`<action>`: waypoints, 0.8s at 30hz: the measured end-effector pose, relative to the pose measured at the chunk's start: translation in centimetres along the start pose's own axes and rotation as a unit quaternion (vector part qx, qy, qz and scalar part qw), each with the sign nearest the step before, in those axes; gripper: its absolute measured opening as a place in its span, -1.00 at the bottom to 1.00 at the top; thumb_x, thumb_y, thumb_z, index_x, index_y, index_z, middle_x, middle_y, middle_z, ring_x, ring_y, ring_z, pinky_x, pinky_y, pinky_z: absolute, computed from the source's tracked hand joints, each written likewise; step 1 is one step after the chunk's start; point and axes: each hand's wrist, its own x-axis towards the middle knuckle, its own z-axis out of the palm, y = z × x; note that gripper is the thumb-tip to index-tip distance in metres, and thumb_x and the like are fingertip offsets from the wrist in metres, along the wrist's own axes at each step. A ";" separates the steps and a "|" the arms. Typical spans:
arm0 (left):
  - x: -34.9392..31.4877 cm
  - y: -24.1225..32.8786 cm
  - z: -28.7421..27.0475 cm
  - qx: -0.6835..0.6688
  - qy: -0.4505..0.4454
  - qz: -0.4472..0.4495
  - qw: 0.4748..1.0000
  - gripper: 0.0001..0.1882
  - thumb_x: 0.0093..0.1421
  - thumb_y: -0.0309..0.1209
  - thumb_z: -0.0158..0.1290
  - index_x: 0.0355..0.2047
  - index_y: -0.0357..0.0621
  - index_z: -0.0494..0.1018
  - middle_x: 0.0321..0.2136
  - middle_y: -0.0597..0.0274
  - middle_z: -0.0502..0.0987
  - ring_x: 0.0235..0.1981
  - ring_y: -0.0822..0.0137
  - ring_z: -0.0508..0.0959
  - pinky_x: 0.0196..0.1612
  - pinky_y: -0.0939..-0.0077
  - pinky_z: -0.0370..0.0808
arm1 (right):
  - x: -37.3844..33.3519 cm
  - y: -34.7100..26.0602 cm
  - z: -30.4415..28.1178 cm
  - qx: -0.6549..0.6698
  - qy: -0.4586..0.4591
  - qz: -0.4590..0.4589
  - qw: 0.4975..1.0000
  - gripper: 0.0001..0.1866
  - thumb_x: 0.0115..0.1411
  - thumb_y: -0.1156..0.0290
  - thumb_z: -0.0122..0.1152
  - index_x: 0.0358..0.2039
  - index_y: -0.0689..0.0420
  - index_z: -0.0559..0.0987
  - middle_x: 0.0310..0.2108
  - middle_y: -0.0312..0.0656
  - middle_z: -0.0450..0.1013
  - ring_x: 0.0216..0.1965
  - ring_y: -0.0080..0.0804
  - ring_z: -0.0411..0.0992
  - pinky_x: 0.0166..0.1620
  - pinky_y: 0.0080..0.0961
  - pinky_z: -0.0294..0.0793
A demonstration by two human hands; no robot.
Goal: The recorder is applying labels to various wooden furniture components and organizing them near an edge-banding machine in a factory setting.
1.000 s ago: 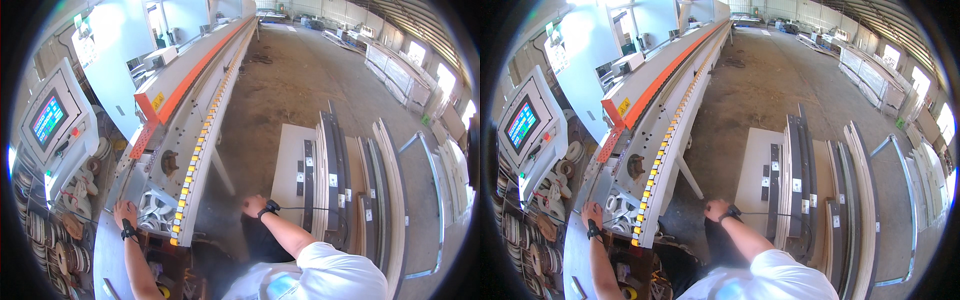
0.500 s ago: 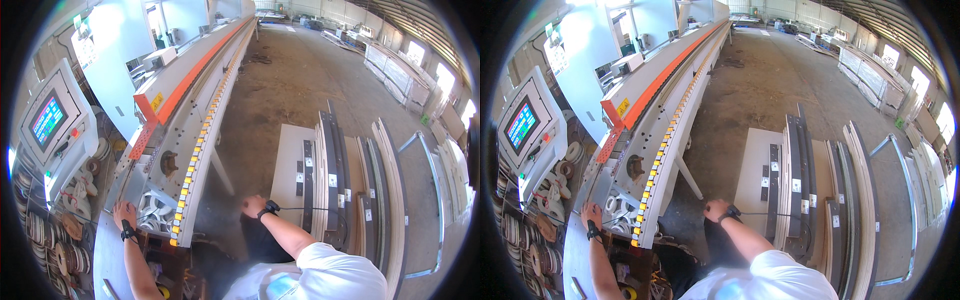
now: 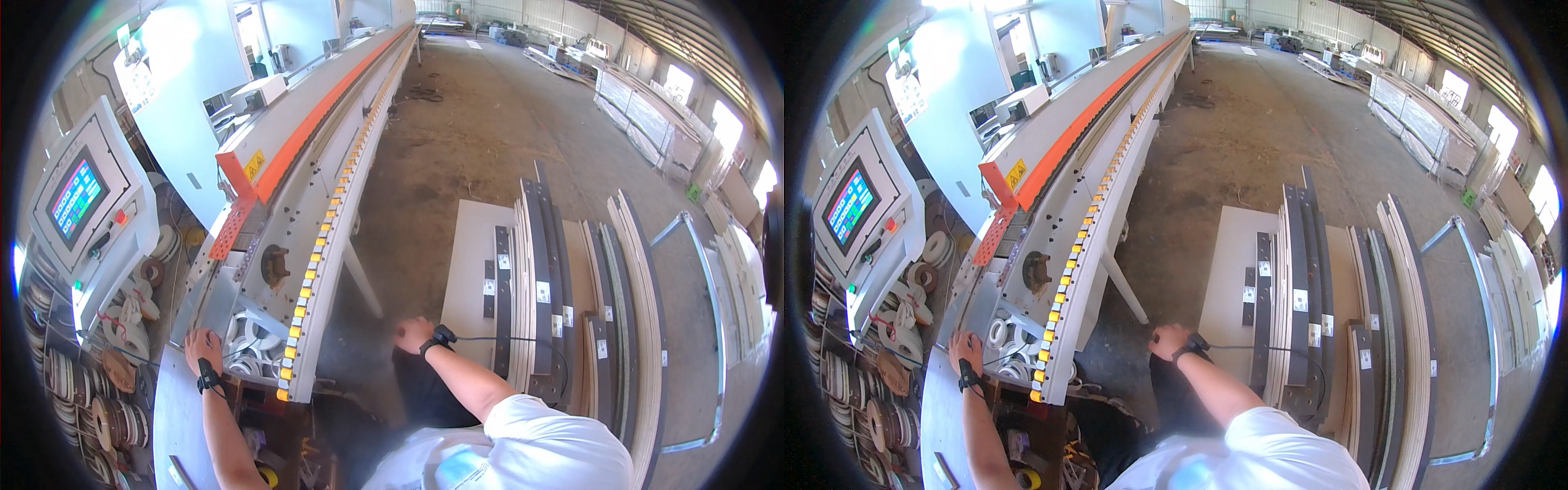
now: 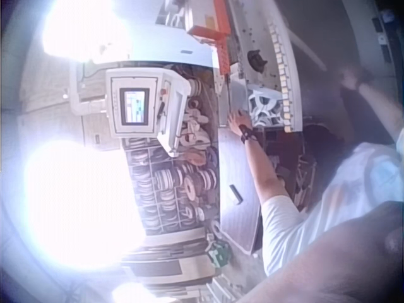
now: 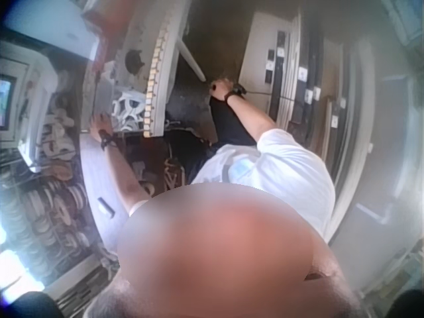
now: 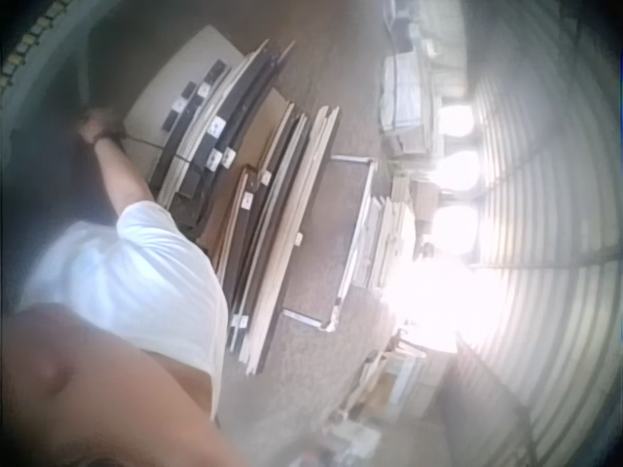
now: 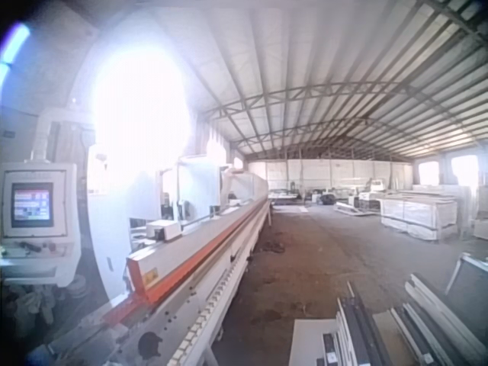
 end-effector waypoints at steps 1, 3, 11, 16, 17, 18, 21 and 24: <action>0.1 0.5 -0.3 -0.009 0.000 -0.008 1.000 -0.84 0.30 -0.33 0.17 -0.21 -0.11 0.64 -0.14 0.09 0.66 0.03 -0.09 0.57 0.17 0.01 0.49 | 0.1 0.0 0.0 0.004 0.002 0.002 1.000 -0.69 0.21 -0.03 0.31 -0.12 -0.23 0.76 -0.02 -0.34 0.69 0.17 -0.06 0.50 0.14 0.03 0.47; 0.4 1.4 -0.6 -0.018 -0.001 -0.015 1.000 -0.84 0.30 -0.33 0.17 -0.22 -0.11 0.64 -0.15 0.09 0.66 0.02 -0.09 0.57 0.16 0.01 0.49 | 0.2 0.2 -0.1 0.007 0.005 0.005 1.000 -0.69 0.20 -0.03 0.32 -0.13 -0.22 0.76 -0.03 -0.34 0.69 0.17 -0.07 0.50 0.15 0.02 0.47; 0.2 0.2 -0.3 -0.013 -0.012 -0.006 1.000 -0.86 0.26 -0.37 0.19 -0.22 -0.11 0.63 -0.16 0.07 0.64 0.00 -0.11 0.56 0.12 0.00 0.50 | 0.1 0.0 0.0 0.007 0.012 -0.002 1.000 -0.69 0.18 -0.05 0.33 -0.17 -0.20 0.75 -0.06 -0.32 0.70 0.13 -0.04 0.52 0.11 0.04 0.49; 0.4 1.9 -1.0 -0.021 0.015 -0.019 0.999 -0.87 0.27 -0.36 0.17 -0.24 -0.12 0.63 -0.15 0.05 0.65 0.03 -0.12 0.56 0.17 -0.01 0.49 | -0.1 0.0 -0.4 0.012 0.004 -0.003 1.000 -0.69 0.20 -0.06 0.32 -0.16 -0.21 0.75 -0.05 -0.33 0.70 0.15 -0.04 0.51 0.13 0.05 0.49; 0.3 2.0 -1.2 -0.017 0.031 -0.020 0.999 -0.87 0.28 -0.36 0.17 -0.24 -0.12 0.63 -0.14 0.05 0.65 0.04 -0.12 0.56 0.19 -0.01 0.49 | -0.1 0.0 -0.4 0.013 0.003 -0.004 1.000 -0.69 0.21 -0.06 0.31 -0.16 -0.21 0.75 -0.04 -0.33 0.70 0.16 -0.04 0.51 0.14 0.05 0.50; 0.2 1.5 -0.8 -0.016 0.031 -0.020 0.999 -0.87 0.28 -0.36 0.17 -0.24 -0.12 0.63 -0.14 0.05 0.65 0.04 -0.12 0.56 0.19 -0.01 0.49 | -0.2 0.0 -0.4 0.013 0.003 -0.004 1.000 -0.69 0.21 -0.06 0.31 -0.16 -0.21 0.75 -0.04 -0.33 0.70 0.16 -0.04 0.51 0.14 0.05 0.50; 0.3 0.0 -0.3 -0.006 -0.012 -0.018 1.000 -0.85 0.30 -0.35 0.16 -0.22 -0.13 0.63 -0.12 0.04 0.66 0.08 -0.13 0.56 0.21 -0.01 0.48 | 0.0 -0.1 -0.3 0.014 0.014 -0.014 1.000 -0.69 0.22 -0.06 0.31 -0.15 -0.20 0.75 -0.03 -0.33 0.69 0.17 -0.04 0.51 0.15 0.04 0.50; 0.2 1.0 -0.5 -0.015 -0.021 -0.022 0.999 -0.84 0.30 -0.35 0.16 -0.22 -0.13 0.64 -0.12 0.04 0.66 0.08 -0.13 0.56 0.21 0.00 0.48 | -0.2 0.2 -0.3 0.017 0.008 -0.013 1.000 -0.68 0.22 -0.06 0.31 -0.13 -0.21 0.76 -0.02 -0.33 0.69 0.17 -0.04 0.51 0.15 0.04 0.50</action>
